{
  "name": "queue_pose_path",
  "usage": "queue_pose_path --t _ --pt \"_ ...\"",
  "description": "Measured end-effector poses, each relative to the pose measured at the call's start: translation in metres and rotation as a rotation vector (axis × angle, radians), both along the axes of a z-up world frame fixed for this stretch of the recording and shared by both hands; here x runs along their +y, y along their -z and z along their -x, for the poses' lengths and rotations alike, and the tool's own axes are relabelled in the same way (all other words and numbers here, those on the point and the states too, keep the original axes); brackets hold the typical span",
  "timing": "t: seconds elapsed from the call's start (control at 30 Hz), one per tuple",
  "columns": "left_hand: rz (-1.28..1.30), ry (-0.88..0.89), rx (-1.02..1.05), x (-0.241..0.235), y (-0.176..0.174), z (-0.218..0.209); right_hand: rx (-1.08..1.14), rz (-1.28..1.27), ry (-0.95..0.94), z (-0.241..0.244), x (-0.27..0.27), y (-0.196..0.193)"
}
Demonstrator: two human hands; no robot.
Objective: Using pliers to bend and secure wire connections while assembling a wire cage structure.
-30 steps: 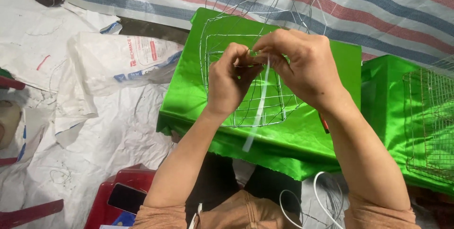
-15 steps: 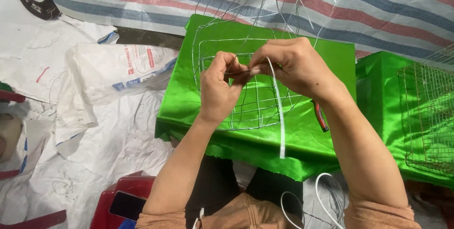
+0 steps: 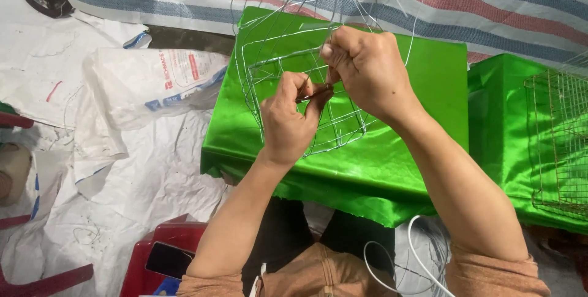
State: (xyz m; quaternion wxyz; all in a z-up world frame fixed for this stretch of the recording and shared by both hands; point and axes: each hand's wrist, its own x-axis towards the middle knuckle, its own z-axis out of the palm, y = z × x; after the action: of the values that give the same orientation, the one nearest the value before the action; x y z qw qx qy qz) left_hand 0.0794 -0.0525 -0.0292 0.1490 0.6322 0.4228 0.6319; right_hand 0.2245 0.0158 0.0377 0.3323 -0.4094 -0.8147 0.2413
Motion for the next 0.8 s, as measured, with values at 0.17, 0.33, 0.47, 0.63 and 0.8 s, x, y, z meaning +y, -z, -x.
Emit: queue_pose_path --t 0.17,0.33,0.47,0.63,0.8 --pt "0.132 0.091 -0.042 0.002 -0.012 0.008 -0.087 0.013 -0.024 0.006 -0.01 -0.022" --pt "0.349 0.245 -0.115 0.004 -0.04 0.024 -0.069 -0.08 -0.024 0.006 -0.009 -0.022" --pt "0.442 0.142 -0.059 0.012 -0.052 0.02 0.008 -0.214 -0.075 0.003 -0.006 -0.014" --pt "0.535 0.058 -0.002 0.013 -0.063 0.015 -0.064 -0.624 -0.002 -0.046 -0.038 -0.005" --pt "0.361 0.06 0.088 0.015 -0.054 0.021 -0.452 -0.244 0.655 -0.192 -0.034 0.155"
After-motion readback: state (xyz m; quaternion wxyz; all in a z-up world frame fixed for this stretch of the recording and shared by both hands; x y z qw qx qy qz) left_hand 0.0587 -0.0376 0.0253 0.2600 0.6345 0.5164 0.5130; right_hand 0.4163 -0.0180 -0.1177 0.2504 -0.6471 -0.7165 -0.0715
